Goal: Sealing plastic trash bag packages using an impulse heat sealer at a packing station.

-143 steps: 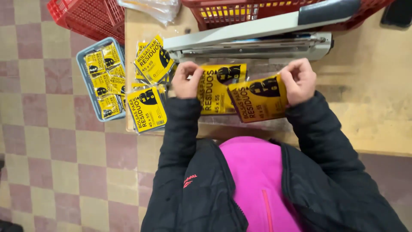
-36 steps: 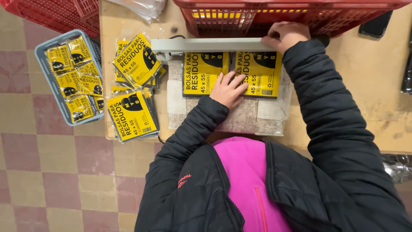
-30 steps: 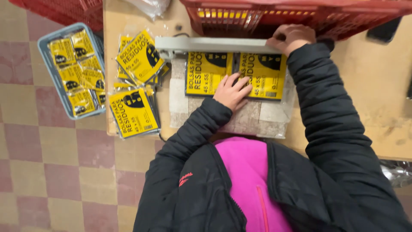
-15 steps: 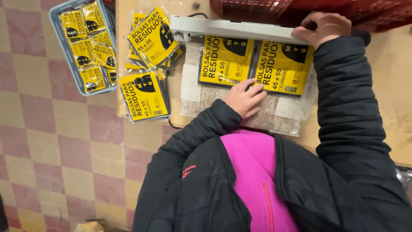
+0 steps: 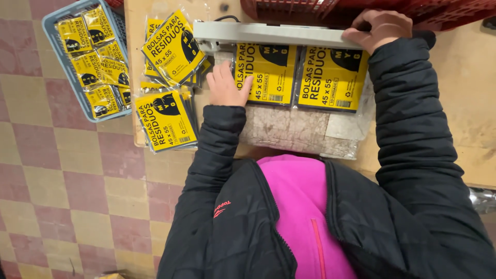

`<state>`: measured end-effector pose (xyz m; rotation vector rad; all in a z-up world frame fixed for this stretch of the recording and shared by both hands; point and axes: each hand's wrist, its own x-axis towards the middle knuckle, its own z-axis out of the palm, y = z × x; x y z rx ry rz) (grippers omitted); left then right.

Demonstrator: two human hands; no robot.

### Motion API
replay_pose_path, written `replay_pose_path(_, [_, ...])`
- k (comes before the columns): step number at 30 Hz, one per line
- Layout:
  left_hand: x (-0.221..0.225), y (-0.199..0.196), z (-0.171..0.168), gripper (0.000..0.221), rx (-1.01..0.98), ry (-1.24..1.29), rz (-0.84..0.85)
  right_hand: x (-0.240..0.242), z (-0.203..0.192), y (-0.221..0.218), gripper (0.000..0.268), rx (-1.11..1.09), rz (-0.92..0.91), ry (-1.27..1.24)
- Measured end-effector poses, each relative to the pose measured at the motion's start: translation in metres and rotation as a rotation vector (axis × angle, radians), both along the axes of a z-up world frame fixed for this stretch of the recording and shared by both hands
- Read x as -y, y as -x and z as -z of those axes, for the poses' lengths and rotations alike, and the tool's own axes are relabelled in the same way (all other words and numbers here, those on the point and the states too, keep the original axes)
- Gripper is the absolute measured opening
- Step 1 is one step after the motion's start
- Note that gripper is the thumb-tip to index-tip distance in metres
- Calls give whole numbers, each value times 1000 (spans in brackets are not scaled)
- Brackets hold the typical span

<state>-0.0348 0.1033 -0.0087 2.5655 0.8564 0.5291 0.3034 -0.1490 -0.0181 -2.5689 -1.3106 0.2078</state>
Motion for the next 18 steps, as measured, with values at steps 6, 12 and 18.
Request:
replay_pose_path(6, [1,-21,-3,77,-132,-1,-91,-3,0,0,40,-19,35,41])
replay_pose_path(12, [-4,-35,4,82,-210,-10,-148,-3,-6,2,40,-32,33,31])
replay_pose_path(18, [-7,-40,3,84,-275,39,-176,-3,0,1,41,33,32,39])
